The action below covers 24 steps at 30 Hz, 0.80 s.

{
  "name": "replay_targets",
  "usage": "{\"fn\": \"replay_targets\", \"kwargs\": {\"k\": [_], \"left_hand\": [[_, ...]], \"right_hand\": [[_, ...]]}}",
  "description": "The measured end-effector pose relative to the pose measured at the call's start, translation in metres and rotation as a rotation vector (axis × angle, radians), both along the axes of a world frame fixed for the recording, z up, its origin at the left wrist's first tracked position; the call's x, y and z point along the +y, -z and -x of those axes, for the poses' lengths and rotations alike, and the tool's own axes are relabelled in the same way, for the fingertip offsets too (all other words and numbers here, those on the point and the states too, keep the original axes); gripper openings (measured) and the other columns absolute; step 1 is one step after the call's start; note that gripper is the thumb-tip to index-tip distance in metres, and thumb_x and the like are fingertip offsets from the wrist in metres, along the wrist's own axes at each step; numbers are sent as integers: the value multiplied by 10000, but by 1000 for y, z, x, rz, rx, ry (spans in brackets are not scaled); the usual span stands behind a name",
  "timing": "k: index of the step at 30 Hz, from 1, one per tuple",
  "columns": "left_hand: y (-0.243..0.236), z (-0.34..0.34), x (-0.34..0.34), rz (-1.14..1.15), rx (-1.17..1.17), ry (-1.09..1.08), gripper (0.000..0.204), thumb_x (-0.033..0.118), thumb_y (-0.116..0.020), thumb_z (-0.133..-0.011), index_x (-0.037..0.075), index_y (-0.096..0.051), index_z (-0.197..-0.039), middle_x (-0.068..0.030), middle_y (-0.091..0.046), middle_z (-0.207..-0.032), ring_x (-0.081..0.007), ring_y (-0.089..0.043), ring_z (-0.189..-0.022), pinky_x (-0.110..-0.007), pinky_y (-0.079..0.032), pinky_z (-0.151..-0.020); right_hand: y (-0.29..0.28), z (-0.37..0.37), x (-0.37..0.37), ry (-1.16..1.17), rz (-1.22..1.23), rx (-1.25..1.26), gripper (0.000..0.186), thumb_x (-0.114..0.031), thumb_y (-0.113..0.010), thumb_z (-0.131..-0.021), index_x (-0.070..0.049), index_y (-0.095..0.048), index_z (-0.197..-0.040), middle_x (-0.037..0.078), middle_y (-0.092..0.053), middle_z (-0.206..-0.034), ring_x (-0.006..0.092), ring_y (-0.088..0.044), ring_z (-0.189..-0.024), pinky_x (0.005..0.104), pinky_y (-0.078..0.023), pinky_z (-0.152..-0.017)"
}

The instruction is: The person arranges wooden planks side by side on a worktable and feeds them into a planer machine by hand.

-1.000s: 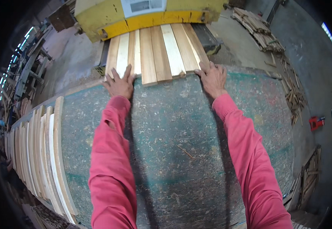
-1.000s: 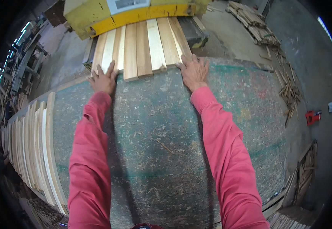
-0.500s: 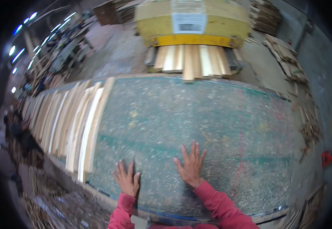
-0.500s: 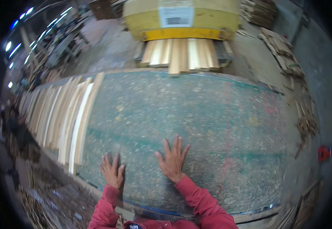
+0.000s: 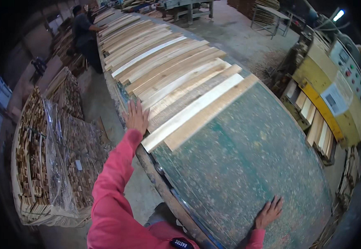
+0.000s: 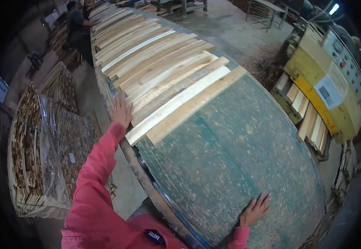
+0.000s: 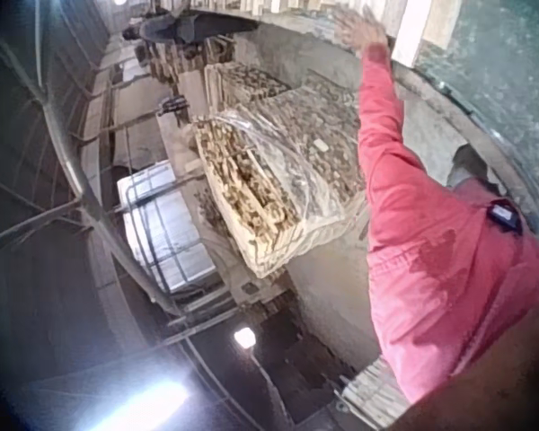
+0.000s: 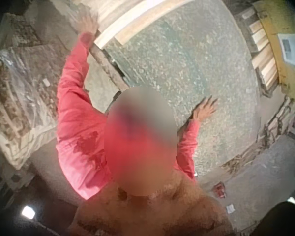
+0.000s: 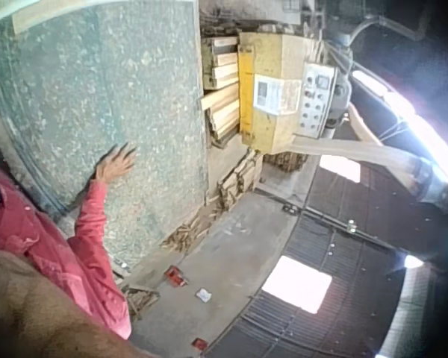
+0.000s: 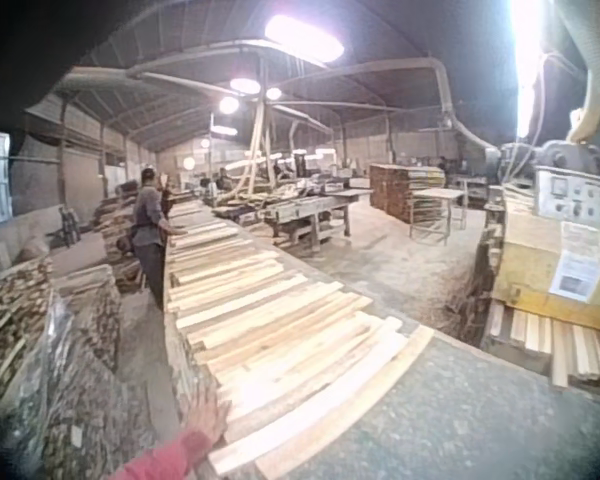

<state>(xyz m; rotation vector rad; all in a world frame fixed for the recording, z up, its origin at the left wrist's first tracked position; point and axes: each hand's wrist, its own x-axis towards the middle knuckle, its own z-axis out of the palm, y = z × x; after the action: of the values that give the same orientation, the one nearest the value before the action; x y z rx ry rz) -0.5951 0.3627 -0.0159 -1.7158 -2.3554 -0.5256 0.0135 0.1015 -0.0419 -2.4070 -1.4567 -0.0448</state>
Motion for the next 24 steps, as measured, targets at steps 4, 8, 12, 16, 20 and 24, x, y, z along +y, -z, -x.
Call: {"fn": "replay_targets", "kwargs": {"k": [4, 8, 12, 16, 20, 24], "left_hand": [[10, 73, 97, 66, -122, -150, 742, 548, -401, -1026, 138, -214, -1615, -195, -215, -1658, -360, -142, -1553, -679, -117, -1186], [30, 115, 148, 166, -268, -377, 777, 609, -410, -1005, 120, -264, -1591, -184, -257, -1646, -341, -194, -1540, -676, -151, -1177], [34, 119, 153, 53, -111, -356, 793, 662, -439, -972, 95, -377, -1522, -195, -409, -1552, -369, -329, -1465, -659, -194, -1162], [-3, 84, 118, 266, 41, -288, 803, 690, -443, -958, 77, -443, -1477, -209, -524, -1436, -408, -419, -1391, -626, -222, -1158], [5, 64, 143, 136, 365, -112, 758, 672, -444, -961, 97, -474, -1455, -205, -547, -1404, -422, -456, -1353, -617, -307, -1117], [14, 54, 258, 403, 159, -68, 689, 644, -485, -940, 147, -546, -1413, -205, -615, -1328, -454, -544, -1262, -603, -462, -974]], "right_hand": [[-2, 0, 0, 39, -4, -32, 538, -418, -369, -1083, -86, -487, -1490, 111, -337, -1636, 318, -289, -1510, 553, -104, -1227], [8, 7, 6, 47, -8, -24, 538, -422, -390, -1075, -81, -500, -1475, 114, -356, -1626, 320, -315, -1497, 551, -108, -1227], [3, 8, 10, -1, -45, 2, 526, -408, -415, -1061, -87, -511, -1466, 122, -371, -1617, 320, -335, -1485, 535, -120, -1224], [-6, 10, 15, 29, -44, -23, 507, -408, -420, -1062, -90, -533, -1439, 136, -381, -1609, 332, -342, -1481, 536, -131, -1223], [-9, 3, 11, 96, -35, -34, 498, -392, -459, -1041, -87, -540, -1427, 152, -394, -1595, 346, -350, -1472, 538, -141, -1221], [-18, 6, 19, 41, -8, 43, 485, -328, -562, -965, -82, -557, -1383, 185, -405, -1569, 374, -351, -1461, 541, -156, -1218]]}}
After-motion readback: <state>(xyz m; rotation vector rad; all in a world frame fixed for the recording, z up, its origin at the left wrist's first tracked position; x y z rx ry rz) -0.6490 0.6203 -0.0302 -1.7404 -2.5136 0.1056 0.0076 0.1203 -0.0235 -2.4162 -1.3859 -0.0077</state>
